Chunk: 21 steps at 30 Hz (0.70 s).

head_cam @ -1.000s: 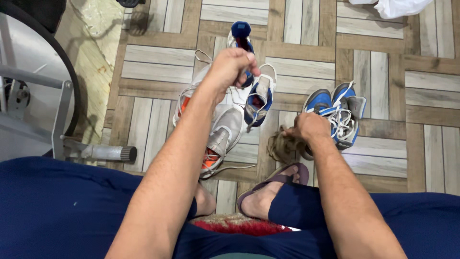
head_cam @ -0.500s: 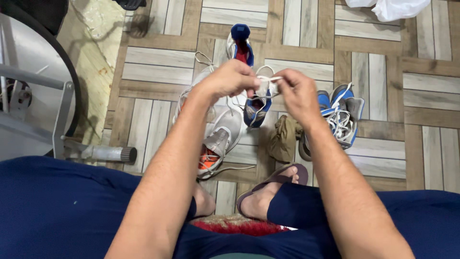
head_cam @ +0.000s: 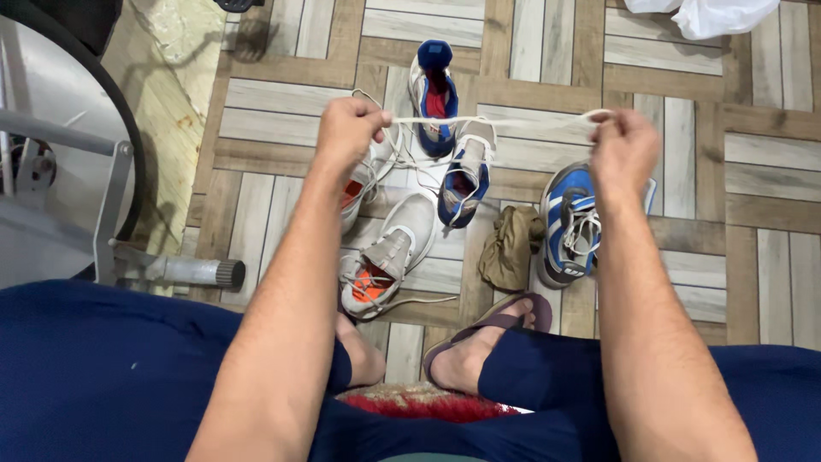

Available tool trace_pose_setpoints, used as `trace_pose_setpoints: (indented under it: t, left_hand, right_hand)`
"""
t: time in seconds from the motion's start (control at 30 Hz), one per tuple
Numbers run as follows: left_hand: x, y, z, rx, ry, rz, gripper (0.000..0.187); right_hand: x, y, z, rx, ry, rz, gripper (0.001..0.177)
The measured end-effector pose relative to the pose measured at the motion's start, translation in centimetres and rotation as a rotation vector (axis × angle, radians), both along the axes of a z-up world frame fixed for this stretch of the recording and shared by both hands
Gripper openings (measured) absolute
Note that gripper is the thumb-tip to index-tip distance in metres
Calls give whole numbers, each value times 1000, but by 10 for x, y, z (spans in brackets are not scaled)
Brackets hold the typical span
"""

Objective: The person removes laces from several pairs of shoes on the floor, then re-laces one white and blue sneaker by threading the laces through the eyelets and tying a knot.

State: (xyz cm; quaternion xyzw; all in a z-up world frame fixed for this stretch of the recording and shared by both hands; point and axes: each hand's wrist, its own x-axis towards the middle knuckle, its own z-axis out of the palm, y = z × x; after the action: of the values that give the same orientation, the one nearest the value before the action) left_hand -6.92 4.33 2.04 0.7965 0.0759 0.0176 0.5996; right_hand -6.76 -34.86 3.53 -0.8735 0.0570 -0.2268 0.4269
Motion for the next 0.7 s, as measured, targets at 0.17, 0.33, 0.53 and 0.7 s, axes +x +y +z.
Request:
trace_pose_setpoints:
  t: [0.17,0.33,0.53,0.7]
  left_hand:
    - [0,-59,20,125,-18,-205,13]
    - [-3,-101,34,103,-97,-289,16]
    - [-7,-101,-8,49,-49,-112,19]
    - [-30,-88,-72,256,180,-26,16]
  right_hand:
    - [-19,53,4,-273,-51,332,80]
    - [-25,110,6,101,162,756,51]
    - [-5,88,-17,50,305,468,29]
    - [-12,81,-55,-216,435,298,30]
